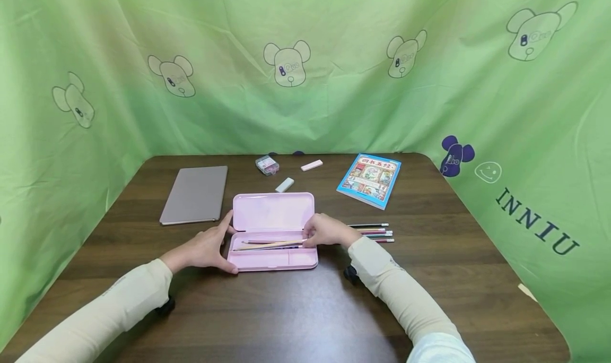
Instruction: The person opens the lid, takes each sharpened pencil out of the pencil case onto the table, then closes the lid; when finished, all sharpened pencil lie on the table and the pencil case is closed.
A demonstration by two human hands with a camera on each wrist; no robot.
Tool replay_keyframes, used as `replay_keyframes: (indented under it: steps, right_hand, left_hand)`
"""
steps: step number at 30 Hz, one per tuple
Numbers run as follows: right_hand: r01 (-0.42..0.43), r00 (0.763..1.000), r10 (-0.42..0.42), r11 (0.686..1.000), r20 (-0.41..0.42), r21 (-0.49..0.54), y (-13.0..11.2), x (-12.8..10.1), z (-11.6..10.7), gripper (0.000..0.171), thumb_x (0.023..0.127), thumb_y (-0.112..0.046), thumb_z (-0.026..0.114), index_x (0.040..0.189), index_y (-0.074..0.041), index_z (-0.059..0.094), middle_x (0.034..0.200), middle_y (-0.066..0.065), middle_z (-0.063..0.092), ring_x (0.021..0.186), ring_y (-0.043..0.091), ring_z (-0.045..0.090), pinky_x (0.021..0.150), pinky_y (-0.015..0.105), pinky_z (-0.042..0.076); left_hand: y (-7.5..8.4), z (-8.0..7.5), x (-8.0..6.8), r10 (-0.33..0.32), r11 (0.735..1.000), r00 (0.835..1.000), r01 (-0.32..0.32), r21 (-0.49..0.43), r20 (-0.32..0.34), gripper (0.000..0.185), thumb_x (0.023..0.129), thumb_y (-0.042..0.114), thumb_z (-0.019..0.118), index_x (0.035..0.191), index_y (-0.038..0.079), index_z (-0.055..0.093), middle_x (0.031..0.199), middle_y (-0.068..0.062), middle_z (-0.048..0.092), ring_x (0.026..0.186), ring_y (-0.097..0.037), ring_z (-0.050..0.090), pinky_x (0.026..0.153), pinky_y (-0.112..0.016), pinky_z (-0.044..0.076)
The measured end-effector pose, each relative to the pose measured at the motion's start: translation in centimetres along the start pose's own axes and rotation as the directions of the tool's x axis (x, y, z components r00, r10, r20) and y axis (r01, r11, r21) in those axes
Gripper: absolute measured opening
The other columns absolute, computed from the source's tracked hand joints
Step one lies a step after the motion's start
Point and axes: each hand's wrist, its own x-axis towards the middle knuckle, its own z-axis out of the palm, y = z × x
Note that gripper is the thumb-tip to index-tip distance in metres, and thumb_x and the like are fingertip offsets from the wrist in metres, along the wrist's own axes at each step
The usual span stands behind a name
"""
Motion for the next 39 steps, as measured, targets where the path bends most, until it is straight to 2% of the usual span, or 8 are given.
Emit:
replay_keyframes:
  steps: [7,10,18,29,39]
  right_hand:
    - [-0.081,0.994,0.084,0.996,-0.068,0.044,0.3,-0.6,-0.4,0.011,0.075,-0.023,0.077,0.074,-0.014,0.071,0.058,-0.007,0.055,0.057,0.007,0.044,0.052,0.021,0.035]
    - [-0.116,0.987,0.123,0.991,-0.105,0.073,0.6,-1.2,-0.7,0.012,0.074,-0.024,0.077,0.072,-0.014,0.071,0.056,-0.007,0.053,0.056,0.009,0.041,0.051,0.022,0.033]
    - [-0.135,0.969,0.159,0.982,-0.187,0.134,2.2,-3.8,-1.5,0.011,0.074,-0.020,0.077,0.068,-0.014,0.070,0.051,-0.006,0.050,0.051,0.007,0.035,0.048,0.022,0.028]
    - [-0.196,0.950,0.227,0.968,-0.214,0.155,4.6,-7.8,-2.9,0.015,0.073,-0.022,0.078,0.070,-0.011,0.069,0.046,-0.009,0.040,0.046,0.003,0.028,0.045,0.021,0.025]
    - [-0.277,0.928,0.311,0.944,-0.206,0.177,7.0,-11.4,-3.8,0.017,0.074,-0.024,0.077,0.073,-0.009,0.069,0.051,-0.006,0.044,0.048,0.004,0.031,0.048,0.021,0.031]
  left_hand:
    - [0.1,-0.1,0.2,-0.011,1.000,1.000,0.011,0.006,0.010,0.142,0.052,0.064,0.079,0.147,0.001,-0.004,0.127,-0.002,0.053,0.118,-0.026,0.048,0.092,-0.054,0.036]
    - [0.1,-0.1,0.2,-0.002,1.000,1.000,0.002,0.005,0.009,0.142,0.052,0.064,0.079,0.147,-0.001,-0.004,0.127,-0.003,0.053,0.118,-0.027,0.048,0.091,-0.056,0.036]
    - [0.1,0.1,0.3,0.003,1.000,1.000,-0.003,0.013,0.007,0.140,0.052,0.063,0.080,0.147,0.000,-0.002,0.126,-0.001,0.053,0.117,-0.025,0.049,0.090,-0.054,0.037]
    - [-0.1,0.2,0.3,0.005,1.000,1.000,-0.005,0.009,0.002,0.141,0.052,0.063,0.080,0.146,-0.001,-0.003,0.125,-0.001,0.054,0.115,-0.025,0.050,0.090,-0.056,0.036]
    - [-0.1,0.3,0.3,0.011,1.000,1.000,-0.011,0.010,-0.003,0.140,0.052,0.063,0.080,0.146,-0.002,-0.002,0.124,-0.002,0.054,0.113,-0.024,0.051,0.088,-0.055,0.037]
